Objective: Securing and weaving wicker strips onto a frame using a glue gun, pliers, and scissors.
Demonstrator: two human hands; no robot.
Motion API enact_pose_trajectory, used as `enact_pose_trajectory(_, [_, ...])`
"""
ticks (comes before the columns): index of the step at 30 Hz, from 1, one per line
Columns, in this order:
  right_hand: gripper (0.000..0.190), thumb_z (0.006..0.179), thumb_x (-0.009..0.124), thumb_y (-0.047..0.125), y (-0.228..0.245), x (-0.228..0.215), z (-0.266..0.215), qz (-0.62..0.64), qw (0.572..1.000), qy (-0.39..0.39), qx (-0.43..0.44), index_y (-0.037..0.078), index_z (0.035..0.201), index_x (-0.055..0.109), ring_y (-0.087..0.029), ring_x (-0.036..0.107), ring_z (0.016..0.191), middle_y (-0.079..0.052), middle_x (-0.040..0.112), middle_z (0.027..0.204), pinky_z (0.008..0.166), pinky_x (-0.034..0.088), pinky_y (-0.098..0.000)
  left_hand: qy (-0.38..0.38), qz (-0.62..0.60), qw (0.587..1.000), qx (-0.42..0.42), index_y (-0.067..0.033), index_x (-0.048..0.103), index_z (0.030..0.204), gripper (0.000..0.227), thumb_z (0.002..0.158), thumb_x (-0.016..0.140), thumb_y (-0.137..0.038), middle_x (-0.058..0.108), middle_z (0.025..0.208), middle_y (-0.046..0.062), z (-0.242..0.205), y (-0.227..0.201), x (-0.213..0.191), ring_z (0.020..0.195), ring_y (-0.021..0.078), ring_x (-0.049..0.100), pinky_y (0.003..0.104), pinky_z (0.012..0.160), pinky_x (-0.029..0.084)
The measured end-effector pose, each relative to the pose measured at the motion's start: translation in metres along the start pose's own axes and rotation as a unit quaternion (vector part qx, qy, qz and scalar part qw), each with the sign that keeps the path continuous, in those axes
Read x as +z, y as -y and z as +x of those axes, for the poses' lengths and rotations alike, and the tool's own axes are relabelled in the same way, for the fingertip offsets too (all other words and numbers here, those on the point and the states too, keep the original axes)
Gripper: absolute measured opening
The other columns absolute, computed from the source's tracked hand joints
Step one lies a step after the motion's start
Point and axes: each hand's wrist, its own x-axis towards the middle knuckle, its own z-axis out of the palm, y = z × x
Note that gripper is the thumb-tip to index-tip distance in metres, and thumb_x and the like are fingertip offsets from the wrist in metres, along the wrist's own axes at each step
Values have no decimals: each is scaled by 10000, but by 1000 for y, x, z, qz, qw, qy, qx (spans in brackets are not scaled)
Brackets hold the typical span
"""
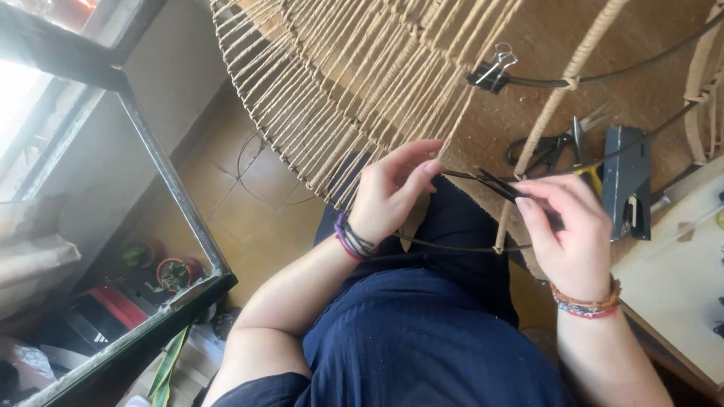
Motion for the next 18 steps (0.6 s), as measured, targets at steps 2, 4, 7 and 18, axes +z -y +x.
enact_pose_trajectory(2, [200,919,751,-132,9,0,8,-73,995,-33,-51,-75,1111,741,-168,547,709,-162,668,1098,622,445,-264,3,-177,983,-57,1,647,1304,330,984,649,-81,732,967,98,5,13,8,758,120,670,223,674,592])
enact_pose_trajectory(4, [172,927,738,-161,15,0,14,-89,993,-43,-70,-95,1085,731,-217,586,779,-179,686,1089,684,469,-301,-2,-219,973,-72,5,670,1271,304,979,665,-78,725,913,93,8,18,10,692,111,655,211,621,572])
enact_pose_trajectory(7, [142,953,724,-184,15,-1,19,-102,992,-49,-59,-107,1073,719,-219,544,738,-166,700,1033,670,425,-309,-8,-279,957,-79,12,690,1242,283,973,688,-74,720,861,91,10,26,13,620,100,636,201,566,556])
enact_pose_trajectory(18, [162,965,746,-237,-8,13,21,-104,989,-97,-41,-130,1085,721,-157,483,657,-185,651,1062,582,379,-256,11,-265,962,-64,10,689,1237,269,979,688,-68,741,901,104,11,27,11,696,90,675,188,610,591])
